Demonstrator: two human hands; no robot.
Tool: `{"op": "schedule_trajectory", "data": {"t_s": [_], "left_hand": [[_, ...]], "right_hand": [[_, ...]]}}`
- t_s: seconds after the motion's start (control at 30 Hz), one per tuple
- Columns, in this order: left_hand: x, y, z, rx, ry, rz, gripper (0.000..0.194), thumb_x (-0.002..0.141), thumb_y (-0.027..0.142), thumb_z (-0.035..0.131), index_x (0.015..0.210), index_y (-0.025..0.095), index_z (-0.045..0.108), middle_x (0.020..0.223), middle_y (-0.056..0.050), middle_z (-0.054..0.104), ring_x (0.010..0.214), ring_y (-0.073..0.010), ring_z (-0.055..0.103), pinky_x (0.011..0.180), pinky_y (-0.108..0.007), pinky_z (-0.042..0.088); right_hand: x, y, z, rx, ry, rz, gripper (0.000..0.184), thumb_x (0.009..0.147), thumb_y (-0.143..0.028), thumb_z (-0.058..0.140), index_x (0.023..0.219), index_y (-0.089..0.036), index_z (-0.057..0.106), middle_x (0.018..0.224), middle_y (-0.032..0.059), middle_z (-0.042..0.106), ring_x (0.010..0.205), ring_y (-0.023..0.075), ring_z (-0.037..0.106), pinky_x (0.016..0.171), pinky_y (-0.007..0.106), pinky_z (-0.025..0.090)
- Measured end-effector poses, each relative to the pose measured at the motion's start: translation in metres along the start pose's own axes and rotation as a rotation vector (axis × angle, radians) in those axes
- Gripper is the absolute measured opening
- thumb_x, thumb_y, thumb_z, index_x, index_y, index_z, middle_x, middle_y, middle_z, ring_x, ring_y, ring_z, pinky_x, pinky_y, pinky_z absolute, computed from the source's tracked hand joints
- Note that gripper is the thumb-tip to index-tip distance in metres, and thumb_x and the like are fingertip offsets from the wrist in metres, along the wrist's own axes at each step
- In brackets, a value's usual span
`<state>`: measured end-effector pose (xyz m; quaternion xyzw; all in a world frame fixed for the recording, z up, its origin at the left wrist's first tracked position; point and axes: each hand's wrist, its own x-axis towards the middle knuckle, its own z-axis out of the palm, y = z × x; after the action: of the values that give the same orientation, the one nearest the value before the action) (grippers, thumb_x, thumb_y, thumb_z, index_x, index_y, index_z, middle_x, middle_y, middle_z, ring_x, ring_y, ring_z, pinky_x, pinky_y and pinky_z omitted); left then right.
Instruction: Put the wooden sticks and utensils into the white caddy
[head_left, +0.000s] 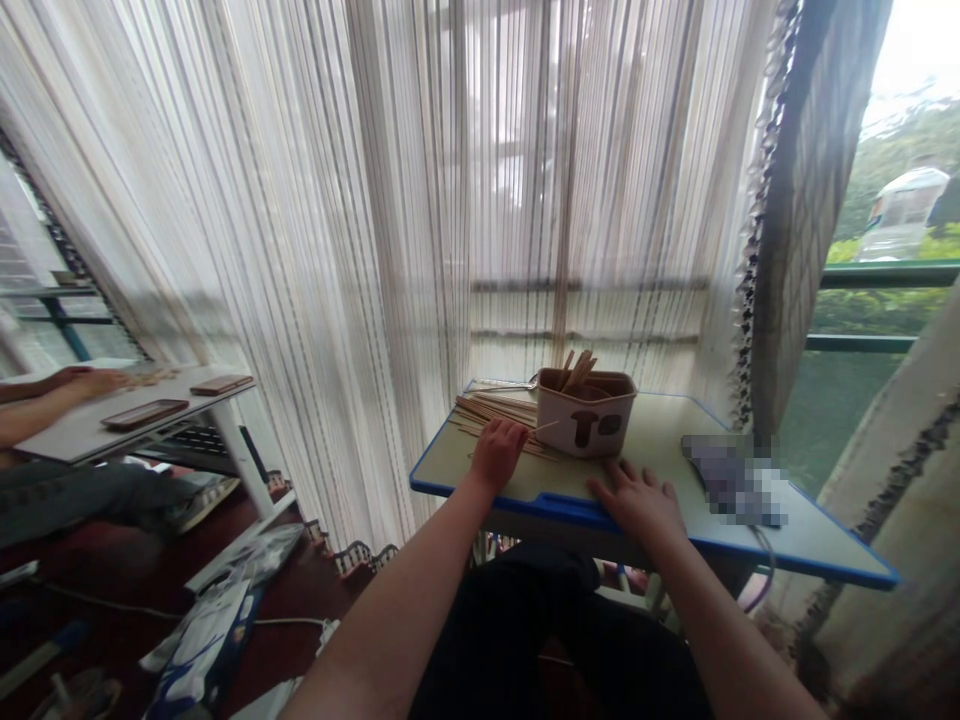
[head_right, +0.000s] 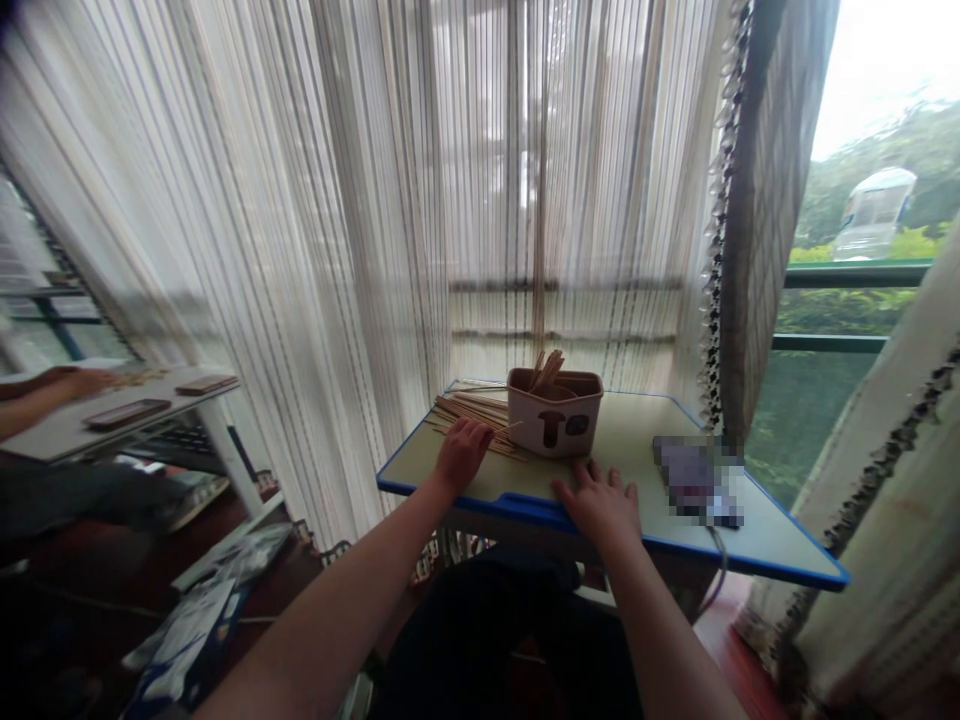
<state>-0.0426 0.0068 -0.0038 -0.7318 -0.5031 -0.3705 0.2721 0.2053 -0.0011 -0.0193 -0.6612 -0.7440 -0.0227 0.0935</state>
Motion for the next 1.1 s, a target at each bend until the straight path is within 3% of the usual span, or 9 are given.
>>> {"op": "schedule_trajectory", "data": {"t_s": [0.13, 0.37, 0.47, 0.6, 0.77, 0.97, 1.03, 1.1], "left_hand": [[0.001, 0.002, 0.001, 0.002, 0.037, 0.036, 0.013, 0.091, 0.025, 0.047, 0.084, 0.019, 0.056, 0.082, -0.004, 0.061, 0.083, -0.0188, 0.054, 0.079, -0.034, 0.045], [0.016, 0.016, -0.001, -0.15, 0.276, 0.111, 0.01, 0.089, 0.017, 0.05, 0.098, 0.017, 0.052, 0.086, -0.006, 0.063, 0.082, -0.0187, 0.057, 0.076, -0.034, 0.048], [0.041, 0.024, -0.005, -0.28, 0.389, 0.03, 0.016, 0.089, 0.017, 0.049, 0.105, 0.017, 0.051, 0.091, -0.007, 0.063, 0.086, -0.018, 0.058, 0.078, -0.034, 0.05], [0.094, 0.03, -0.018, -0.551, 0.593, -0.227, 0.01, 0.091, 0.022, 0.049, 0.099, 0.019, 0.053, 0.09, -0.006, 0.065, 0.079, -0.0136, 0.061, 0.069, -0.027, 0.05], [0.148, 0.024, -0.022, -0.799, 0.819, -0.314, 0.009, 0.09, 0.028, 0.051, 0.091, 0.018, 0.052, 0.086, -0.003, 0.065, 0.069, -0.0093, 0.061, 0.067, -0.025, 0.052], [0.162, 0.011, 0.018, -0.835, 0.824, -0.347, 0.013, 0.087, 0.027, 0.055, 0.095, 0.017, 0.051, 0.088, -0.003, 0.065, 0.066, -0.0087, 0.063, 0.064, -0.024, 0.052], [0.158, 0.007, 0.031, -0.827, 0.757, -0.368, 0.014, 0.087, 0.027, 0.056, 0.096, 0.018, 0.052, 0.088, -0.003, 0.065, 0.065, -0.0091, 0.063, 0.063, -0.024, 0.052], [0.152, 0.003, 0.04, -0.775, 0.61, -0.333, 0.01, 0.086, 0.026, 0.056, 0.092, 0.018, 0.055, 0.085, -0.002, 0.066, 0.068, -0.0104, 0.063, 0.065, -0.025, 0.051]], "right_hand": [[-0.001, -0.001, -0.002, 0.005, -0.02, 0.011, 0.067, 0.084, -0.062, 0.025, 0.139, -0.027, 0.037, 0.148, 0.007, 0.033, 0.133, 0.0385, 0.026, 0.102, 0.057, 0.018], [-0.001, 0.004, 0.003, -0.027, 0.004, -0.027, 0.065, 0.085, -0.058, 0.03, 0.139, -0.024, 0.04, 0.146, 0.0074, 0.037, 0.133, 0.0371, 0.029, 0.104, 0.056, 0.02], [0.002, 0.007, 0.01, -0.019, 0.051, -0.042, 0.066, 0.083, -0.059, 0.034, 0.136, -0.023, 0.045, 0.142, 0.0073, 0.043, 0.132, 0.0363, 0.031, 0.104, 0.054, 0.022], [0.004, 0.011, 0.019, -0.007, 0.106, -0.049, 0.065, 0.081, -0.061, 0.036, 0.132, -0.024, 0.051, 0.139, 0.0067, 0.047, 0.131, 0.0364, 0.035, 0.105, 0.053, 0.025], [0.008, 0.015, 0.026, 0.015, 0.134, -0.038, 0.065, 0.079, -0.064, 0.036, 0.129, -0.027, 0.053, 0.139, 0.0031, 0.047, 0.131, 0.0357, 0.036, 0.106, 0.054, 0.026], [0.01, 0.016, 0.026, -0.006, 0.078, -0.021, 0.067, 0.078, -0.067, 0.033, 0.13, -0.029, 0.052, 0.14, 0.0015, 0.045, 0.132, 0.0342, 0.035, 0.107, 0.053, 0.027], [0.01, 0.015, 0.023, 0.0, 0.05, -0.014, 0.068, 0.078, -0.067, 0.034, 0.131, -0.029, 0.052, 0.14, 0.0015, 0.044, 0.132, 0.0337, 0.035, 0.107, 0.052, 0.027], [0.009, 0.014, 0.022, 0.004, 0.039, -0.017, 0.068, 0.078, -0.067, 0.034, 0.131, -0.029, 0.052, 0.141, 0.0013, 0.043, 0.132, 0.0332, 0.034, 0.108, 0.052, 0.027]]}}
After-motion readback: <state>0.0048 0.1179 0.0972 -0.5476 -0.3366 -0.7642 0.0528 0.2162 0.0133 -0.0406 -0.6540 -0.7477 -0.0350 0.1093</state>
